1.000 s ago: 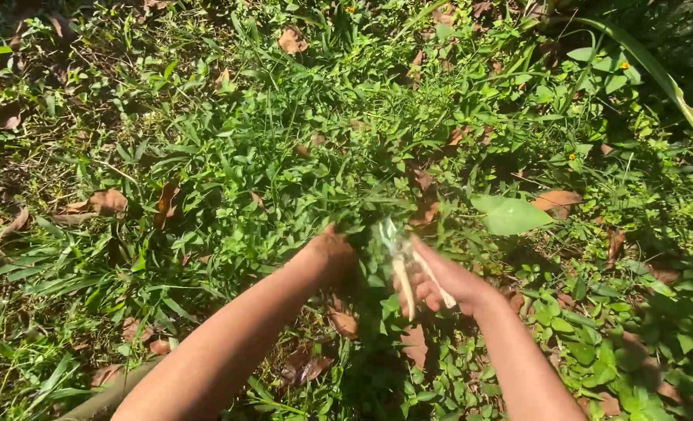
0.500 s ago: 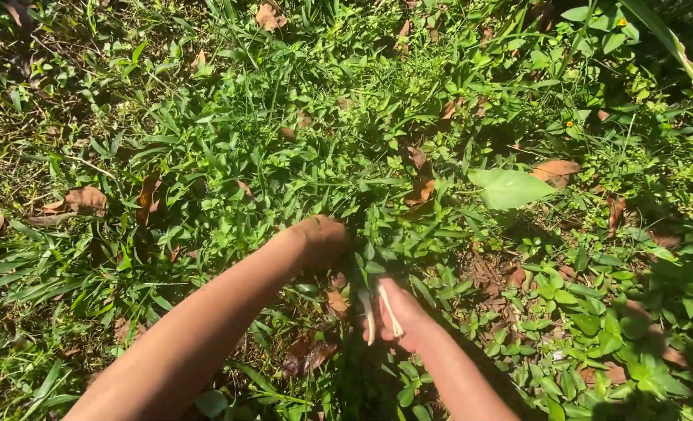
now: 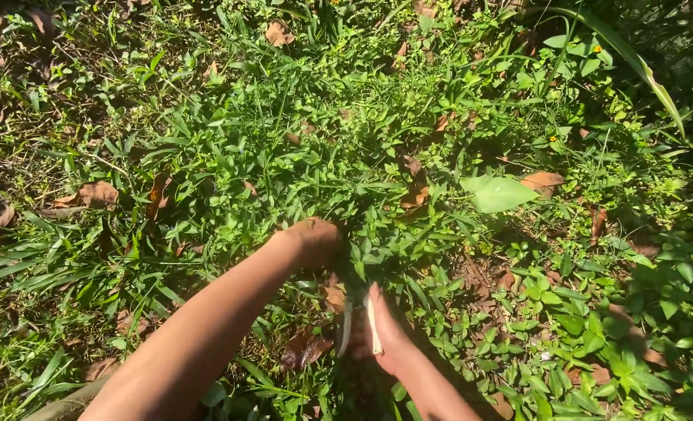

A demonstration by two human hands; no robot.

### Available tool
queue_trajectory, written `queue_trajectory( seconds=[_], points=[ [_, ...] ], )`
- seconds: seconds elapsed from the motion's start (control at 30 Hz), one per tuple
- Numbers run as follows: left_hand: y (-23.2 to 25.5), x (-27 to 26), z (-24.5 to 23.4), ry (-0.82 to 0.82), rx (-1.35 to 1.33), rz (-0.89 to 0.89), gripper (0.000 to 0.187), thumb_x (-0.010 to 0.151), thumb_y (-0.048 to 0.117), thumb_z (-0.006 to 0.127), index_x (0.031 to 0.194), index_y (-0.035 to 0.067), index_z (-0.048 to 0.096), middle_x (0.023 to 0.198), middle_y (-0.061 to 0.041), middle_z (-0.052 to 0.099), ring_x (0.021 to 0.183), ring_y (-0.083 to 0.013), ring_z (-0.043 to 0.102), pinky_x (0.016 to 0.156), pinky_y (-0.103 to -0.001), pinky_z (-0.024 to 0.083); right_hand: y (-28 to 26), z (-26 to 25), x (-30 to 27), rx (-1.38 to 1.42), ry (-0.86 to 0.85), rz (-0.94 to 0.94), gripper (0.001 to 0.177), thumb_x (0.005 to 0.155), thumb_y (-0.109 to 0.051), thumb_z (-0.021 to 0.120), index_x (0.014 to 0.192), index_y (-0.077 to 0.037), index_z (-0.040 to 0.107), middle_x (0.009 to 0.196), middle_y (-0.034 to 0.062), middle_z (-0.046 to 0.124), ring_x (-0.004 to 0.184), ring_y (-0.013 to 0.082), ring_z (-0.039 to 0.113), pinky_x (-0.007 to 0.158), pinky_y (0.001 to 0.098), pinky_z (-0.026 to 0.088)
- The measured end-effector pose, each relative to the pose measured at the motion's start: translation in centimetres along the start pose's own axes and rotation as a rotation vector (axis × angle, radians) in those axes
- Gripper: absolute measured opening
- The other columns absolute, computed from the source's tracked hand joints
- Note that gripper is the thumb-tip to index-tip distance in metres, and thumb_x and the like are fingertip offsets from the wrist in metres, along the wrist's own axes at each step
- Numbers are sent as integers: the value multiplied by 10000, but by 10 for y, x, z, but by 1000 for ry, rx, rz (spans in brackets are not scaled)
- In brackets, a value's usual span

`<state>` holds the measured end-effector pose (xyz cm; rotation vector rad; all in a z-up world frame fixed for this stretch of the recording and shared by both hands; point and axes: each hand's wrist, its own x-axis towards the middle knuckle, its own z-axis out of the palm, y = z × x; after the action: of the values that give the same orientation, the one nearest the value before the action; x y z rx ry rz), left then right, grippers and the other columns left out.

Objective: Trimming grass and weeds around a post using garden shears.

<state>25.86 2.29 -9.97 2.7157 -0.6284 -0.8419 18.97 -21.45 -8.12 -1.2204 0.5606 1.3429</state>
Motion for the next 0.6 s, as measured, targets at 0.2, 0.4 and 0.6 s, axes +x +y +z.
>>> queue_trajectory(
  seconds=[0.2,0.4,0.6],
  points=[
    [-3,-10,-2,7,-47,-39,220,964,350,597,954,193,751,882,-74,754,775,-261,750,691,-402,606,51,-35,72,-192,113,-171,877,1066,-811,342,1165,37,538,838,146,524,562,191,531,417,299,451],
    [-11,-41,-9,140,-307,-157,214,955,305,592,969,143,731,926,-106,745,848,-301,734,775,-404,593,27,7,14,-125,-93,-5,751,905,-818,363,1261,-181,538,935,52,575,701,176,625,479,319,493],
    [-24,-28,23,180,-128,-79,194,941,274,570,944,118,686,895,-140,717,832,-357,703,766,-442,581,-7,16,26,23,-10,-110,657,872,-762,330,1162,-208,531,867,-3,644,664,142,642,441,313,423]
  ],
)
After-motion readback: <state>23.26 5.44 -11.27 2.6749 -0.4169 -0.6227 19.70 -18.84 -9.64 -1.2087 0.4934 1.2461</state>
